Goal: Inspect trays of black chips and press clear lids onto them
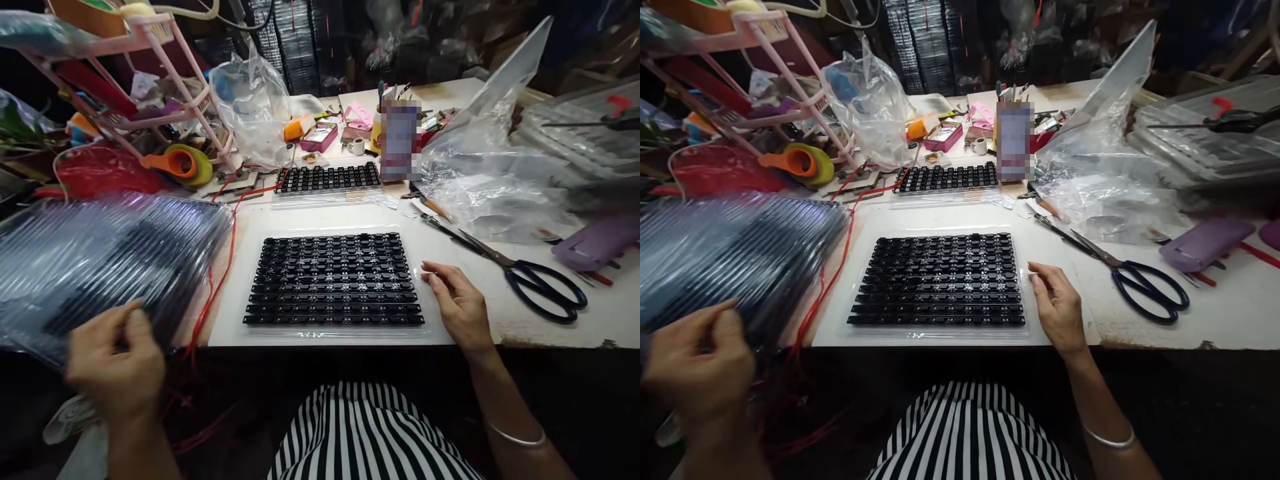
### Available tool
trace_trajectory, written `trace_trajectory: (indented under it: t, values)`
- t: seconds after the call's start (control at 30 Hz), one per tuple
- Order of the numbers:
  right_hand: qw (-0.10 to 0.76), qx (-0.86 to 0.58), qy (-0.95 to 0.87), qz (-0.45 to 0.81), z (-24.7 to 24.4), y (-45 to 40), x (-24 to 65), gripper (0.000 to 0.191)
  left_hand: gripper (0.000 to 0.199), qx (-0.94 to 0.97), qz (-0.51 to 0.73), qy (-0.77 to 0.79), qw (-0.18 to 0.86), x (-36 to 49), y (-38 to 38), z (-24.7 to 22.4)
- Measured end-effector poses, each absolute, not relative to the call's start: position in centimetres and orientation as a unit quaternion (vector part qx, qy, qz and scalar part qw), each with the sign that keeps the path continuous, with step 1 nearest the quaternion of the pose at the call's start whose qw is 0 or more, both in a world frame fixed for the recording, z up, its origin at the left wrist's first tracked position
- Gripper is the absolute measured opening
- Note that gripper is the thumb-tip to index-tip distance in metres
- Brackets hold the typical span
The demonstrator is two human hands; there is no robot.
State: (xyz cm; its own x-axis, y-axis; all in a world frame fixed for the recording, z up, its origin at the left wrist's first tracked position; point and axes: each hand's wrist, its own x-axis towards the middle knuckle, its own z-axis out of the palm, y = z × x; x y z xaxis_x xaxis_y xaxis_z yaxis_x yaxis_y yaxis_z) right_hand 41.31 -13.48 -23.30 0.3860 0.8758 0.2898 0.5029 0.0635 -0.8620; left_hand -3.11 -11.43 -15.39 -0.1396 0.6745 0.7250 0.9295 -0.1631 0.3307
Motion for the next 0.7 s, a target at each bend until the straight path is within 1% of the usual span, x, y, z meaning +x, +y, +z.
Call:
trace_trajectory:
  t: [0.13,0.23,0.3,0.5,0.7]
  values:
    - [0.505,-0.667,-0.521,0.168,-23.2,-13.5,41.2,0.025,0.016,-0.743,-0.385,-0.546,0.048,1.2,-7.5,-18.0]
    - [0.504,-0.668,-0.522,0.166,-23.2,-13.5,41.2,0.025,0.014,-0.823,-0.33,-0.461,-0.035,4.4,-6.1,-17.9]
    - [0.503,-0.669,-0.522,0.165,-23.2,-13.5,41.2,0.025,0.014,-0.854,-0.295,-0.423,-0.071,6.3,-5.4,-17.7]
    - [0.509,-0.671,-0.511,0.173,-23.2,-13.5,41.1,0.026,0.017,-0.881,-0.216,-0.41,-0.099,9.5,-3.1,-18.8]
    - [0.504,-0.67,-0.516,0.177,-23.2,-13.6,41.2,0.026,0.019,-0.885,-0.201,-0.398,-0.133,9.9,-1.9,-19.2]
